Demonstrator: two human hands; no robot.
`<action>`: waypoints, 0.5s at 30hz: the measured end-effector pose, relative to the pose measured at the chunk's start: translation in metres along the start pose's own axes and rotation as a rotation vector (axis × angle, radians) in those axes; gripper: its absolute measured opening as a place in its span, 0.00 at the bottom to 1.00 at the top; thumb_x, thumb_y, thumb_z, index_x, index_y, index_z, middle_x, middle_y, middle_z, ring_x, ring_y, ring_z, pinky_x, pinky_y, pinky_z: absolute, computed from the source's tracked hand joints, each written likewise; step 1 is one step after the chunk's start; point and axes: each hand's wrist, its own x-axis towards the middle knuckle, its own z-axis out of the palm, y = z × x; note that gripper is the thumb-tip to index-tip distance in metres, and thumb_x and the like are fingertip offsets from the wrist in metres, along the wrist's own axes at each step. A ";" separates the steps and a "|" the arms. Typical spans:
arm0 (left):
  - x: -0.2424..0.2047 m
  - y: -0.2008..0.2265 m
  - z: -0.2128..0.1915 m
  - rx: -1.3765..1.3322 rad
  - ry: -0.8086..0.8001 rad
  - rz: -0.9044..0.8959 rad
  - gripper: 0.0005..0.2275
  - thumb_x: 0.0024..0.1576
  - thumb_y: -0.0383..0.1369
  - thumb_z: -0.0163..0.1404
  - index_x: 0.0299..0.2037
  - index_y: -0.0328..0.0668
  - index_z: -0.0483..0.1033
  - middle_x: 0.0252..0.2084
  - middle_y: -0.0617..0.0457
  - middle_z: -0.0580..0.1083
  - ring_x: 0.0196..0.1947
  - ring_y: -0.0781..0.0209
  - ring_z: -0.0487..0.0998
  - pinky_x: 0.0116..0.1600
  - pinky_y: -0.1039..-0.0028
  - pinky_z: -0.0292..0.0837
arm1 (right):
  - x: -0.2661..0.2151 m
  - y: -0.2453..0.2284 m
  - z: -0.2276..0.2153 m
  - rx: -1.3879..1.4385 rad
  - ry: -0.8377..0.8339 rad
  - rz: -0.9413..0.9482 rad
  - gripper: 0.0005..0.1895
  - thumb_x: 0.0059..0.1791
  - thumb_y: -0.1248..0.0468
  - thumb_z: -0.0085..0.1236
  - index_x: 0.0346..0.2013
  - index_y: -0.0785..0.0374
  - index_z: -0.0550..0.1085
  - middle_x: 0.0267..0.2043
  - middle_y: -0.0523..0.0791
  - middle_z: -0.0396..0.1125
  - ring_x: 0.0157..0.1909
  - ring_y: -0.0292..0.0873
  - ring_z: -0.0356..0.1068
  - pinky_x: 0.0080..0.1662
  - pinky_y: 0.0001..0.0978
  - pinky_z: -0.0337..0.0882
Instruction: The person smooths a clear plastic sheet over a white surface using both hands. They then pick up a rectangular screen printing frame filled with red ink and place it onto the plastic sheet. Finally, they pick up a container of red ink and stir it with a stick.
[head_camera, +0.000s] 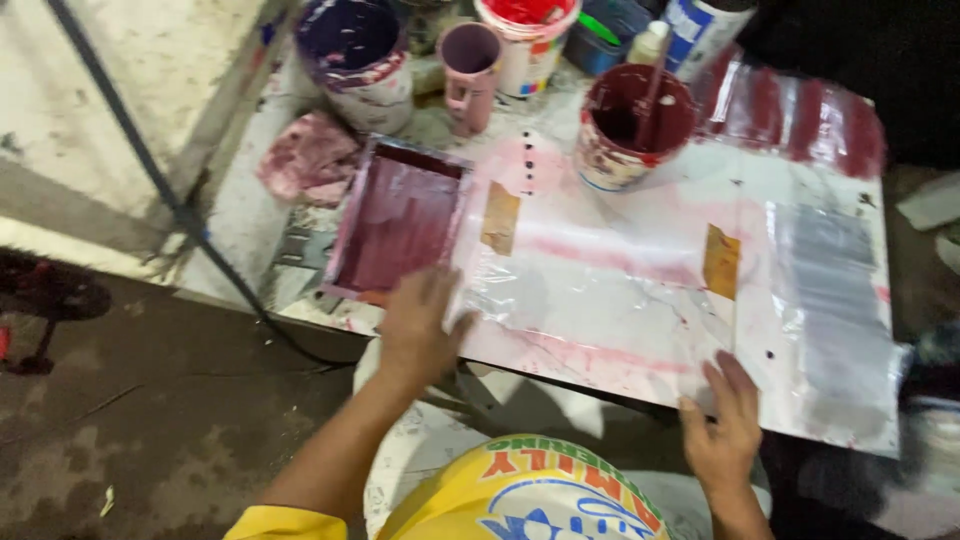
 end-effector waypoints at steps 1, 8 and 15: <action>0.006 -0.020 -0.013 0.012 0.005 -0.007 0.23 0.55 0.40 0.61 0.58 0.38 0.72 0.53 0.35 0.73 0.50 0.37 0.73 0.52 0.51 0.71 | 0.003 -0.005 0.004 0.012 -0.003 -0.008 0.22 0.53 0.62 0.54 0.59 0.73 0.71 0.67 0.62 0.63 0.68 0.63 0.63 0.69 0.51 0.64; 0.039 -0.121 -0.076 0.162 -0.156 -0.675 0.19 0.59 0.39 0.52 0.58 0.38 0.76 0.52 0.43 0.74 0.51 0.39 0.75 0.50 0.49 0.71 | 0.052 -0.073 0.063 0.317 -0.255 0.135 0.23 0.50 0.62 0.56 0.59 0.69 0.73 0.52 0.54 0.71 0.54 0.49 0.71 0.58 0.39 0.71; 0.031 -0.162 -0.055 0.146 -0.297 -0.775 0.12 0.54 0.44 0.56 0.44 0.55 0.84 0.36 0.57 0.79 0.43 0.50 0.82 0.44 0.56 0.78 | 0.120 -0.153 0.153 0.479 -0.787 0.473 0.29 0.51 0.60 0.55 0.67 0.58 0.67 0.31 0.50 0.76 0.25 0.44 0.73 0.37 0.41 0.73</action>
